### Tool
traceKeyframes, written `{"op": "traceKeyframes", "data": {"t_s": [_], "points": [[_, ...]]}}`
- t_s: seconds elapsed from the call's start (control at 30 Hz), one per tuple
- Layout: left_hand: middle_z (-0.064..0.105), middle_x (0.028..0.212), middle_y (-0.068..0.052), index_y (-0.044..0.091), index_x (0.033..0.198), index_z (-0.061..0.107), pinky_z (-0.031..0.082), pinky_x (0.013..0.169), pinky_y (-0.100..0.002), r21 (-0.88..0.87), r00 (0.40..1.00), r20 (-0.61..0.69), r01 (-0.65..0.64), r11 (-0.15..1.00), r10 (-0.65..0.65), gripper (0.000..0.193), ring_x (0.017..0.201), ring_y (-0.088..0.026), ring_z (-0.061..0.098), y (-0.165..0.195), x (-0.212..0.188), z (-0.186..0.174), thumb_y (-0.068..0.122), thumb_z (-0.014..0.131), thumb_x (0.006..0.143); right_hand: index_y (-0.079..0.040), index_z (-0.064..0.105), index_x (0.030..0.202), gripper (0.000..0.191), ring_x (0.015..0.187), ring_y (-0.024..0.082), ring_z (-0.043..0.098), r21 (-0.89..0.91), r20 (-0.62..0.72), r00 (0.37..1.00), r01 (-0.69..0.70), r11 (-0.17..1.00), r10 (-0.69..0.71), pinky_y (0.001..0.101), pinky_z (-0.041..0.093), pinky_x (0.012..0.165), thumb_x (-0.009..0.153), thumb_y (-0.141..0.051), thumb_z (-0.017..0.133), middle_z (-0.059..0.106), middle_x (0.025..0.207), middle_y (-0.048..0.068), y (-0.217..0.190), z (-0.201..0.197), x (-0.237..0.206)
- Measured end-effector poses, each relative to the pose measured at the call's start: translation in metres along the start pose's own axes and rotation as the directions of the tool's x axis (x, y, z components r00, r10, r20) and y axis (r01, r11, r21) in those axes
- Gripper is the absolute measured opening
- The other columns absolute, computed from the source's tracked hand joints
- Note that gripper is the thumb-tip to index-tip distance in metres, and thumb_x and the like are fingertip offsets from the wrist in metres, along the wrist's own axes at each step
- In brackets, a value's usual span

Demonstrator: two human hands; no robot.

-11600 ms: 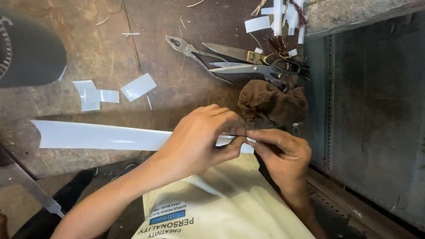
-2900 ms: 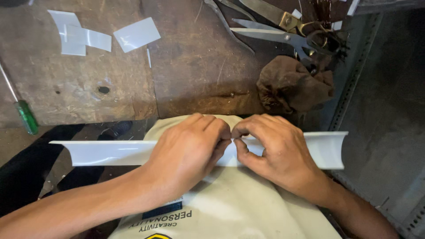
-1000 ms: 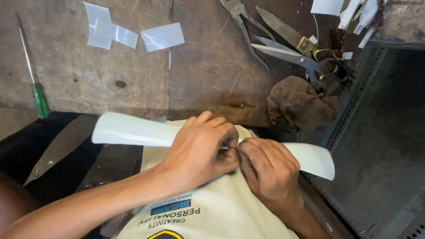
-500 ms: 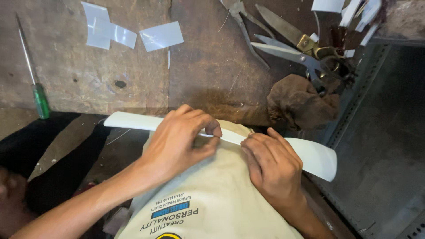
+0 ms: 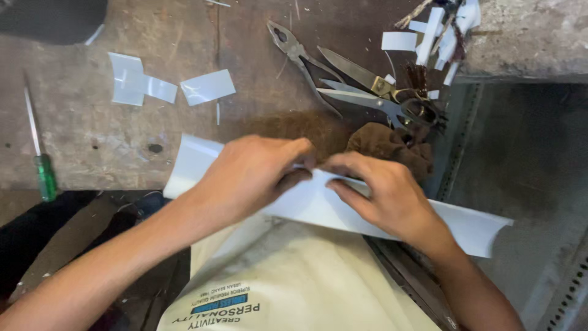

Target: The person inserts small white rectangular pieces into the slots of a cylindrical motor stator. They then cut a long strip from a white roll using scissors and fold it into a narrow strip, which they insert into the stator slots. The person uses pliers to adjust the inserted pieces.

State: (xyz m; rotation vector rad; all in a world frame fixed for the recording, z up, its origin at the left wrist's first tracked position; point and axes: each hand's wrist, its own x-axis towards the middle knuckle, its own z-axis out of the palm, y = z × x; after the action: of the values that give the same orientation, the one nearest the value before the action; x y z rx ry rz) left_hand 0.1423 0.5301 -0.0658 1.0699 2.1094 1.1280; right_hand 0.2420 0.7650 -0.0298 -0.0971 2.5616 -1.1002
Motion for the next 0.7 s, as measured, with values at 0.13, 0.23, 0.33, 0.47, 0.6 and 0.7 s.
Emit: {"op": "traceKeyframes", "data": {"t_s": [0.13, 0.23, 0.33, 0.47, 0.6, 0.7], "points": [[0.069, 0.105, -0.005, 0.011, 0.108, 0.069, 0.049, 0.091, -0.042, 0.422, 0.965, -0.137, -0.146, 0.895, 0.222, 0.024, 0.106, -0.027, 0.064, -0.026, 0.02, 0.002, 0.018, 0.066, 0.085, -0.005, 0.071, 0.112, 0.024, 0.087, 0.02, 0.076, 0.117, -0.129, 0.98, -0.137, 0.984, 0.152, 0.0309, 0.058, 0.079, 0.09, -0.012, 0.078, 0.076, 0.099, 0.009, 0.023, 0.035, 0.019], [0.068, 0.116, -0.004, 0.012, 0.11, 0.07, 0.051, 0.093, -0.039, 0.509, 0.947, -0.17, -0.153, 0.847, 0.273, 0.026, 0.114, -0.025, 0.061, -0.038, 0.03, -0.002, 0.015, 0.063, 0.085, -0.006, 0.072, 0.109, 0.021, 0.08, 0.019, 0.073, 0.224, -0.263, 0.919, -0.238, 0.945, 0.294, 0.03, 0.058, 0.075, 0.091, -0.011, 0.078, 0.075, 0.091, 0.008, 0.022, 0.063, 0.035], [0.066, 0.125, -0.005, 0.01, 0.117, 0.07, 0.052, 0.091, -0.035, 0.536, 0.919, -0.218, -0.168, 0.827, 0.328, 0.032, 0.116, -0.023, 0.06, -0.038, 0.036, -0.009, 0.013, 0.061, 0.087, -0.004, 0.071, 0.107, 0.017, 0.081, 0.021, 0.071, 0.117, -0.449, 0.873, -0.151, 0.981, 0.188, 0.0316, 0.056, 0.074, 0.091, -0.006, 0.077, 0.072, 0.098, 0.011, 0.009, 0.078, 0.049], [0.066, 0.125, -0.003, 0.011, 0.119, 0.071, 0.055, 0.091, -0.033, 0.576, 0.906, -0.215, -0.184, 0.796, 0.365, 0.031, 0.117, -0.021, 0.061, -0.033, 0.047, -0.029, 0.014, 0.061, 0.09, -0.003, 0.068, 0.107, 0.019, 0.092, 0.03, 0.067, -0.073, -0.525, 0.85, -0.097, 0.993, 0.044, 0.0391, 0.054, 0.081, 0.091, -0.005, 0.077, 0.068, 0.102, 0.013, -0.01, 0.079, 0.068], [0.068, 0.121, -0.003, 0.014, 0.115, 0.073, 0.055, 0.083, -0.032, 0.664, 0.907, -0.112, -0.236, 0.71, 0.406, 0.03, 0.111, -0.02, 0.062, -0.034, 0.06, -0.05, 0.017, 0.063, 0.087, -0.002, 0.067, 0.109, 0.022, 0.097, 0.037, 0.063, -0.232, -0.495, 0.866, -0.056, 0.971, -0.069, 0.0456, 0.052, 0.086, 0.091, -0.007, 0.078, 0.067, 0.104, 0.015, -0.026, 0.072, 0.095], [0.068, 0.122, -0.001, 0.016, 0.113, 0.074, 0.055, 0.082, -0.032, 0.67, 0.905, -0.111, -0.237, 0.704, 0.41, 0.027, 0.109, -0.019, 0.063, -0.039, 0.064, -0.06, 0.018, 0.064, 0.088, -0.001, 0.066, 0.113, 0.025, 0.098, 0.037, 0.064, -0.174, -0.496, 0.865, -0.015, 0.985, -0.074, 0.0453, 0.052, 0.086, 0.092, -0.007, 0.078, 0.067, 0.105, 0.016, -0.034, 0.071, 0.116]]}}
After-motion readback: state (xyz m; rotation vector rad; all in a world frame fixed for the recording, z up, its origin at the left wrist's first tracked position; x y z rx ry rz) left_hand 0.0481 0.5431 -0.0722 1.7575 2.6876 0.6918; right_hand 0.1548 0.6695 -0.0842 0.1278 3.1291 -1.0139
